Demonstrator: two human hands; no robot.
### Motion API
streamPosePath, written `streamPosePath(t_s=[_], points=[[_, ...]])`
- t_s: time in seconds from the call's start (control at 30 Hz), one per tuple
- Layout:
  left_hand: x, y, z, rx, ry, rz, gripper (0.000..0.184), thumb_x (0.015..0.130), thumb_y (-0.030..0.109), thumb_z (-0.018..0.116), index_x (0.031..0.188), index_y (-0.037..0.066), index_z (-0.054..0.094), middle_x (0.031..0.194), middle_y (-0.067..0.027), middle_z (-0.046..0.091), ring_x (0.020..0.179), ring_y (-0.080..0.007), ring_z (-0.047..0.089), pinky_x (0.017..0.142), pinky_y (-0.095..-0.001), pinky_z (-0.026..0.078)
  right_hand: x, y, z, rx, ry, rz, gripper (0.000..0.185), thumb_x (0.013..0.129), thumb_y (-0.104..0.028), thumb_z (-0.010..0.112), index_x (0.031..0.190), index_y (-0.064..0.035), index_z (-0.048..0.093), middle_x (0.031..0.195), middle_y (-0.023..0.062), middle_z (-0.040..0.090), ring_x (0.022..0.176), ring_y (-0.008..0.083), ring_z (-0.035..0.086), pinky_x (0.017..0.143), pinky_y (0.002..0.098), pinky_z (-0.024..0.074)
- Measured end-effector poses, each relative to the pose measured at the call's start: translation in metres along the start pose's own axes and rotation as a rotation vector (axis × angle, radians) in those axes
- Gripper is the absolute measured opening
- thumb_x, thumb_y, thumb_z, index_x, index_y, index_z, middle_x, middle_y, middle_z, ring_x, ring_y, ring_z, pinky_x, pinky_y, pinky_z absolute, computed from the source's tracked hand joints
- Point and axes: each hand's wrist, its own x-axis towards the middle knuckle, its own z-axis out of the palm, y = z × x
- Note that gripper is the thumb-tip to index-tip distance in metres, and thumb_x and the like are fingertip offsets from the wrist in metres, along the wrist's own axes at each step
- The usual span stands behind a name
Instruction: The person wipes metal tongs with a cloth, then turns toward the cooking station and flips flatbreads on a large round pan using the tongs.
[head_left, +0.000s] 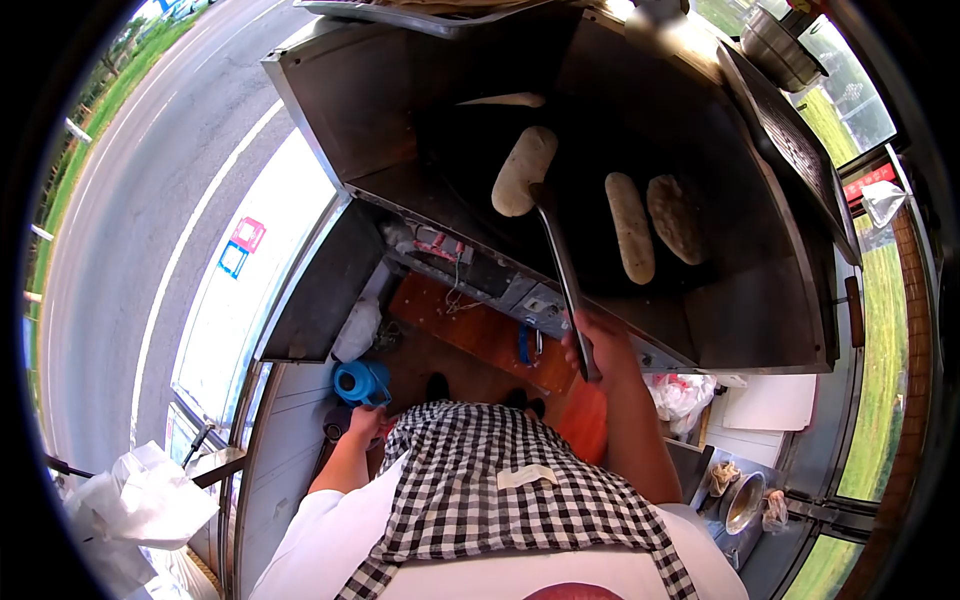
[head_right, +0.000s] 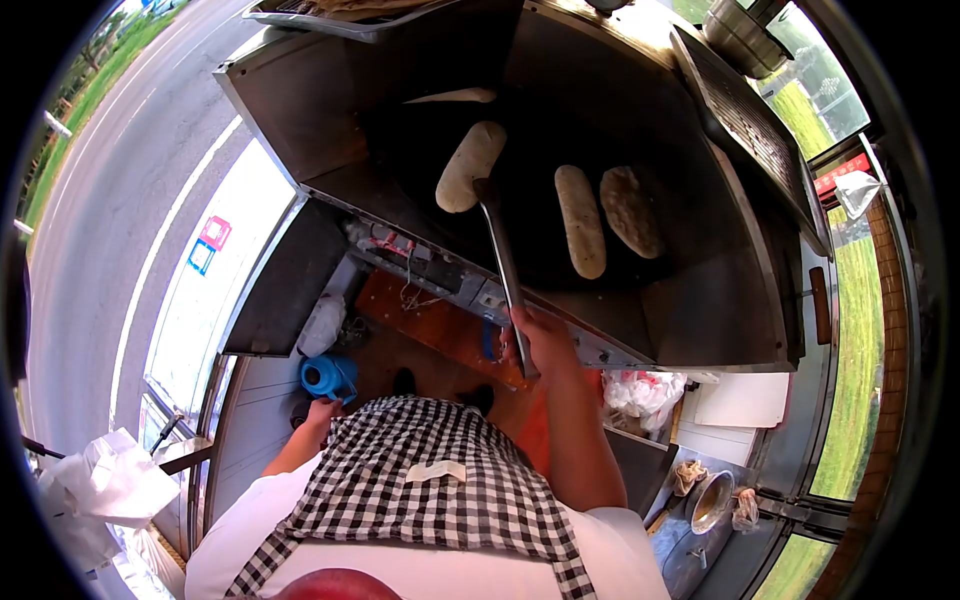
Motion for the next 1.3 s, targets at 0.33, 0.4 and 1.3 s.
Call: streamPosePath(t_s=[0.33,0.4,1.3], points=[[-0.001,0.017,-0.006,0.039,-0.090,0.012,0.024,0.091,0.023,0.059,0.082,0.000,0.061,0.066,-0.0085,0.060,0.050,-0.0174,0.058,0.043,-0.0277,0.046,0.013,-0.009,0.049,-0.044,-0.097,0.040,0.030,0.094,-0.032,0.059,0.103,-0.0030,0.062,0.075,0.0043,0.063,0.057,0.0111,0.059,0.050,0.0245,0.0473],[0.007,0.020,-0.006,0.047,-0.058,-0.014,0.023,0.091,0.023,0.059,0.085,0.001,0.061,0.068,-0.0080,0.060,0.053,-0.0175,0.059,0.046,-0.0275,0.047,0.013,-0.014,0.052,-0.065,-0.114,0.034,0.031,0.094,-0.033,0.059,0.103,-0.0032,0.062,0.075,0.0041,0.063,0.057,0.0112,0.059,0.050,0.0245,0.0475],[0.029,0.010,-0.014,0.022,-0.065,-0.090,0.024,0.091,0.024,0.060,0.084,0.002,0.058,0.068,-0.0074,0.060,0.053,-0.0165,0.059,0.048,-0.0275,0.048,-0.050,0.050,-0.006,0.159,0.073,-0.034,0.033,0.095,-0.029,0.058,0.113,-0.0025,0.060,0.074,0.0065,0.063,0.055,0.0128,0.058,0.048,0.0253,0.0462]])
